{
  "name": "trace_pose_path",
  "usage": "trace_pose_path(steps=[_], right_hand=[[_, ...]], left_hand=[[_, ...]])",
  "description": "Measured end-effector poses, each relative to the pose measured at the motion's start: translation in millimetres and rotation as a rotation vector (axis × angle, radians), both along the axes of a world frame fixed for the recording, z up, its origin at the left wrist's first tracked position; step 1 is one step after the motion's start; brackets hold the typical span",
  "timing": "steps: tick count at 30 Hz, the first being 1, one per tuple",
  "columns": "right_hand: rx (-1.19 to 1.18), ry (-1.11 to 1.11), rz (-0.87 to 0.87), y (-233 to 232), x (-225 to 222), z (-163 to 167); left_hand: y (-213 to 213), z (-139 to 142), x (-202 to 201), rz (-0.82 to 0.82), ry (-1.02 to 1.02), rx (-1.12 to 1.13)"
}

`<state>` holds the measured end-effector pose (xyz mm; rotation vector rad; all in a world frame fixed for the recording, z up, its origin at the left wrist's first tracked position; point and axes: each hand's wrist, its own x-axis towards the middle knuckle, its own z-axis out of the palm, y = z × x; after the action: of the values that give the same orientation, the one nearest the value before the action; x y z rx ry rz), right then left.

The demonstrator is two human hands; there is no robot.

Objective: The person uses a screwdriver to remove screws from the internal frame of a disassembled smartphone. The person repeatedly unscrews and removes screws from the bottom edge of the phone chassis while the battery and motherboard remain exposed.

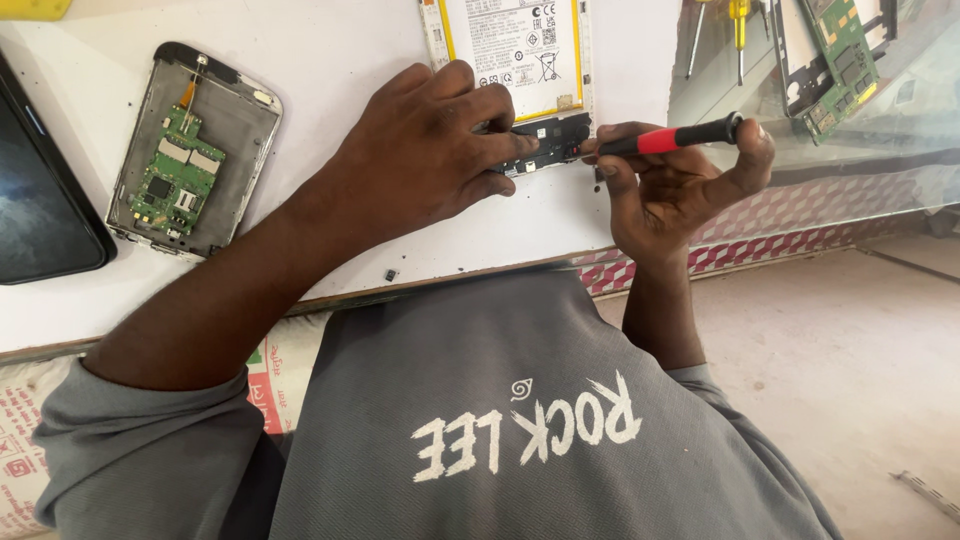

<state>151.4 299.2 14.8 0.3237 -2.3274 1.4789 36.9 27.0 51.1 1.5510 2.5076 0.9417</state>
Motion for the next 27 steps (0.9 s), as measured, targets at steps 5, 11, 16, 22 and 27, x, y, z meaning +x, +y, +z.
trace_pose_path(steps=[5,11,16,22,27], right_hand=[[-0.01,0.007,-0.009,2,0,-3],[-0.055,0.003,0.036,0,-1,-2],[-0.006,0.028,0.028,-6,-2,2],[0.185,0.227,0.009,-12,-5,7],[0.306,0.268,-0.146,-16,7,15]], left_hand=[[1,1,1,0.005,-0.011,-0.013],[0,0,0,0.005,-0.015,-0.017],[0,0,0,0.0,-0.034,0.006],[0,-2,0,0.005,-0.024,0.013],[0,-3,1,0.014,-0.023,0.025]])
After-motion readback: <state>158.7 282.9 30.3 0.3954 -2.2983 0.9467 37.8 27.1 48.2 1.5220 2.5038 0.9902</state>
